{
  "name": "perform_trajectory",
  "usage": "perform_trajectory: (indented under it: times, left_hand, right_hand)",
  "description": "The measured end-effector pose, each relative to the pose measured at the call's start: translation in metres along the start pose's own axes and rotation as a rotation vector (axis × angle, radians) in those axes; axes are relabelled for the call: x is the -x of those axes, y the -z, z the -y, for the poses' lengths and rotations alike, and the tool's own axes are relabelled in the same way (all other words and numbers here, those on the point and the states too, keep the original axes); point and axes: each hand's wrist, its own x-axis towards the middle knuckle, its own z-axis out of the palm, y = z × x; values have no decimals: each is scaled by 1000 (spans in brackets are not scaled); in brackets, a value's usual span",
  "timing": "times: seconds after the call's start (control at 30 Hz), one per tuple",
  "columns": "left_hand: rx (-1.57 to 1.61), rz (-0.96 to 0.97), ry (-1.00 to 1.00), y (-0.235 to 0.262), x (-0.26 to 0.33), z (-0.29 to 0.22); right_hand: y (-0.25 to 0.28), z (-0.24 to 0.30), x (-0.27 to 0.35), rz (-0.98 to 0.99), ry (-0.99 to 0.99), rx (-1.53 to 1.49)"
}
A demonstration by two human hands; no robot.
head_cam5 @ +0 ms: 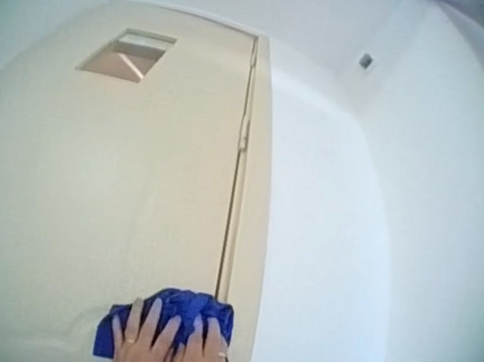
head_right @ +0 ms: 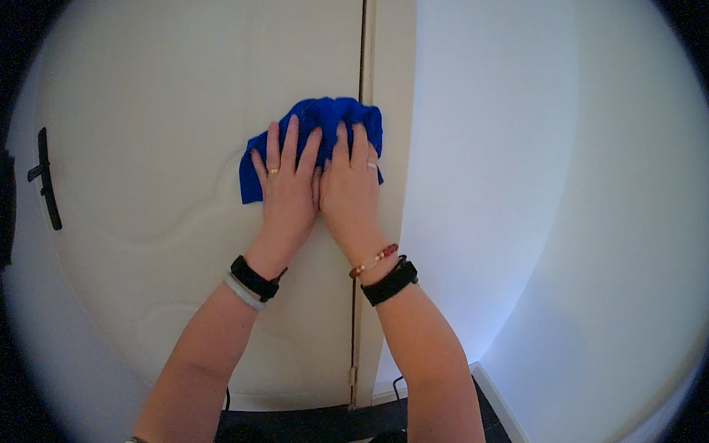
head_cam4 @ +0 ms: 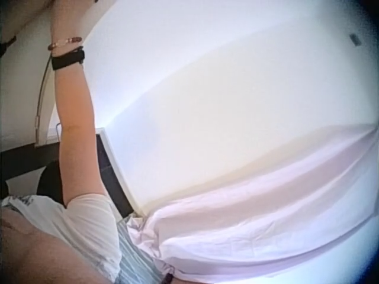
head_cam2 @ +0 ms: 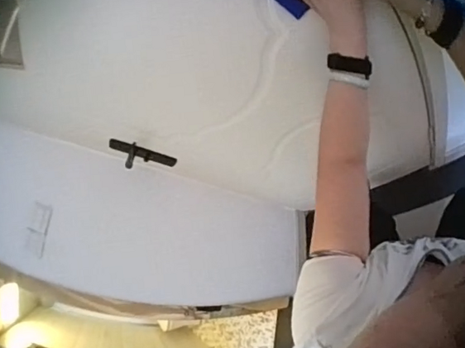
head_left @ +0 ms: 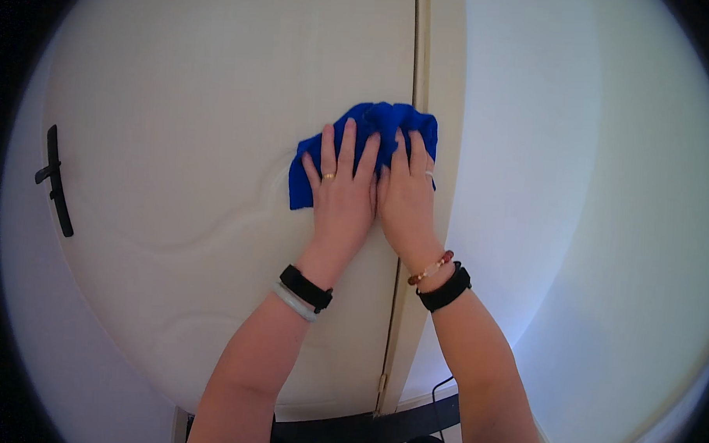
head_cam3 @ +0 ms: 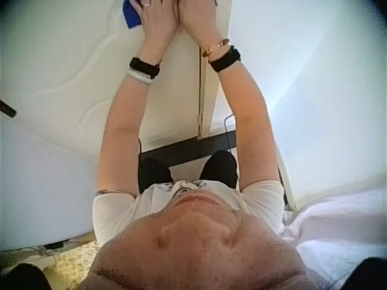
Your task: The person is wiping down a white door and an adjacent light switch with a blue cloth.
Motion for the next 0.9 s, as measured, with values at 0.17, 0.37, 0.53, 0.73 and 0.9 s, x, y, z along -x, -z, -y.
perform_trajectory:
  times: [0.17, 0.37, 0.53, 0.73, 0.9]
  left_hand:
    - [39, 86, 10, 28, -9, -5]
    - [108, 305, 24, 58, -13, -8]
    - [106, 461, 32, 52, 37, -14]
    - [56, 533, -57, 35, 71, 3]
    - [-6, 503, -109, 17, 61, 8]
  right_hand:
    - [21, 20, -6, 102, -54, 39]
    - [41, 42, -4, 228, -207, 44]
    - [37, 27, 52, 348, -255, 52]
    - [31, 10, 92, 444, -252, -17]
    - [17, -25, 82, 400, -18, 169]
